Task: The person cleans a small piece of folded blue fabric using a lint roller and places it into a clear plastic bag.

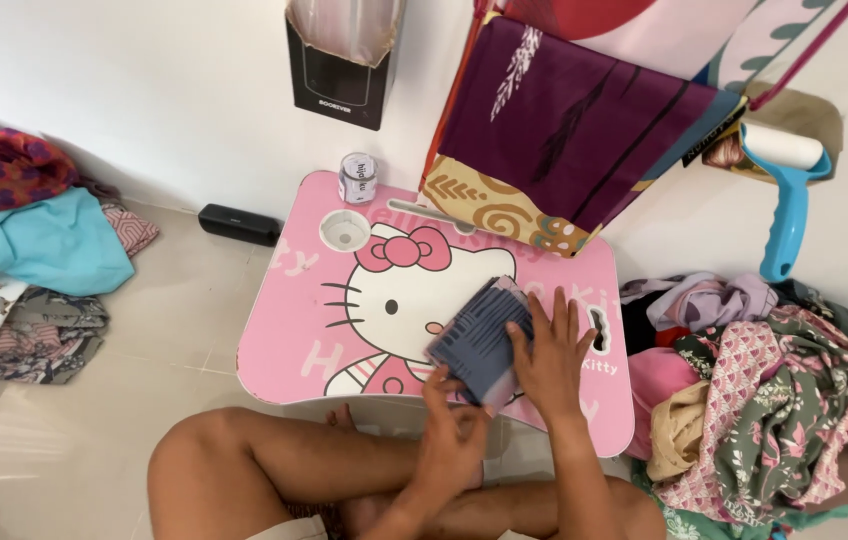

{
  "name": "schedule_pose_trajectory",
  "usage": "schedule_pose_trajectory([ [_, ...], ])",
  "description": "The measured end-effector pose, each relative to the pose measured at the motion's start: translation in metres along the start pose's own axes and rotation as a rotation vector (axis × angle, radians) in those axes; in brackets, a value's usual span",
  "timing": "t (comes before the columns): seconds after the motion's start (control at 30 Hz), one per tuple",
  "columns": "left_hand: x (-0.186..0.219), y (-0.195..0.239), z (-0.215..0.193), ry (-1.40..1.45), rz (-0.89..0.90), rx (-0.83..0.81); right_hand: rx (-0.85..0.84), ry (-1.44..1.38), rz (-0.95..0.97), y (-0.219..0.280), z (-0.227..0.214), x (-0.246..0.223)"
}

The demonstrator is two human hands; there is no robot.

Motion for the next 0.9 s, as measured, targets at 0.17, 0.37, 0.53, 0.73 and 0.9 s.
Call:
schedule_pose_trajectory([
  [0.17, -0.015, 0.018, 0.028, 0.377, 0.121, -0.030, -0.170, -0.119, 0.023, 0.018, 0.026, -0.019],
  [0.37, 0.072, 0.009, -0.044, -0.194, 0.549, 0.175, -0.147, -0.284, 0.027, 0.028, 0.014, -0.023],
  [0.53, 0.070, -0.035, -0.048, -0.592, 0.692, 0.052, 0.183, -0.299, -0.294, 0.052, -0.019, -0.059],
  [0.73, 0.046, -0.053, -0.050, -0.632, 0.543, 0.105, 0.125, -0.218, -0.469, 0.029, -0.025, -0.073],
  [0.9, 0.071, -0.038, -0.052, -0.657, 0.616, 0.093, -0.020, -0.062, -0.593, -0.008, -0.012, -0.077],
])
Point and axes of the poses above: each hand's wrist, its own y-axis away from the middle knuckle, its own z-axis out of the palm, x = y × z, the point moved 9 cm from there along -y, towards the middle knuckle, and after that the axes turned 5 degrees about -x, right-handed, at the moved point
